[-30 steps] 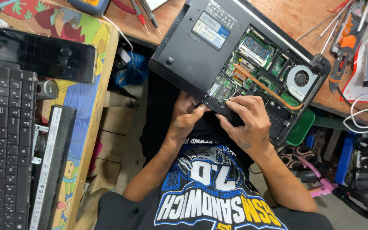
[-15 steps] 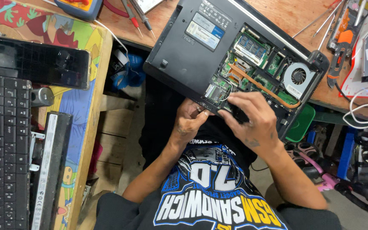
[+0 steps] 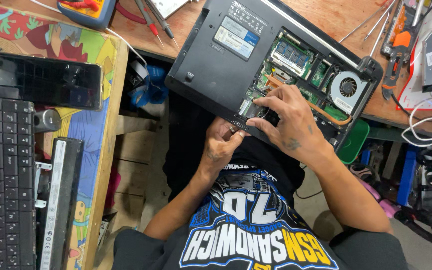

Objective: The person disassembles a white laptop, removes the palm rest, and works on the internal components. They use a screwdriver to loosen screws, disconnect cables, and adjust the cooling fan and heat pipe. The laptop is flipped and repositioned multiple times during the process.

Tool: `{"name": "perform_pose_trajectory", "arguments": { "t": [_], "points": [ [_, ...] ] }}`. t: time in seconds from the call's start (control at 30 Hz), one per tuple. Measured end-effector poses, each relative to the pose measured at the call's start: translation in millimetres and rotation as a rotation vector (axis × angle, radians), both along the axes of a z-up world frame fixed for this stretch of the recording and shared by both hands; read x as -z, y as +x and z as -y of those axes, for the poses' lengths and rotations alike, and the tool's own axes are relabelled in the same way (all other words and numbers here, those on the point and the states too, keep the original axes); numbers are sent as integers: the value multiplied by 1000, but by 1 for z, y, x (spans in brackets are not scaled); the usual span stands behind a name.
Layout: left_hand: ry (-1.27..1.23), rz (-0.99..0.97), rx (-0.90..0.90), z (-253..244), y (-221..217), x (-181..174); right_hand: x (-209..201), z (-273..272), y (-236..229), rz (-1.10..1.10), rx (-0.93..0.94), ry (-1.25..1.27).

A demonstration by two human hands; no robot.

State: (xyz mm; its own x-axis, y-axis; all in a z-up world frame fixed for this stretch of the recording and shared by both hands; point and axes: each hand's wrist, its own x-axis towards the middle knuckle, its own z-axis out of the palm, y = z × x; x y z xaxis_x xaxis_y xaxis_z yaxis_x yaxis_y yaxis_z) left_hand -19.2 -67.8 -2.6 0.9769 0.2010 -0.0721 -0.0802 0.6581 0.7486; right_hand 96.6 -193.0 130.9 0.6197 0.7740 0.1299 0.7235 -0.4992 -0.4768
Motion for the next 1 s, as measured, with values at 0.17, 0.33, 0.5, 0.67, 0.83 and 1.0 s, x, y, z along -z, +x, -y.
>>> {"name": "perform_pose_trajectory", "arguments": {
  "t": [0.17,0.33,0.5,0.67,0.83,1.0],
  "points": [
    [-23,35,-15,2,0,3,-15,8,9,-171,12,-63],
    [-28,-6,-17,2,0,3,-22,14,15,-225,39,-107],
    [-21,28,-19,1,-1,1,-17,13,14,-193,-37,-77],
    [-11,15,-30,2,-1,1,-12,13,16,-194,-36,-74],
    [15,25,-31,0,-1,-1,-9,13,15,-212,9,-13],
    [56,22,-20,-1,-1,-2,-8,11,8,-212,56,63]
  ]
}}
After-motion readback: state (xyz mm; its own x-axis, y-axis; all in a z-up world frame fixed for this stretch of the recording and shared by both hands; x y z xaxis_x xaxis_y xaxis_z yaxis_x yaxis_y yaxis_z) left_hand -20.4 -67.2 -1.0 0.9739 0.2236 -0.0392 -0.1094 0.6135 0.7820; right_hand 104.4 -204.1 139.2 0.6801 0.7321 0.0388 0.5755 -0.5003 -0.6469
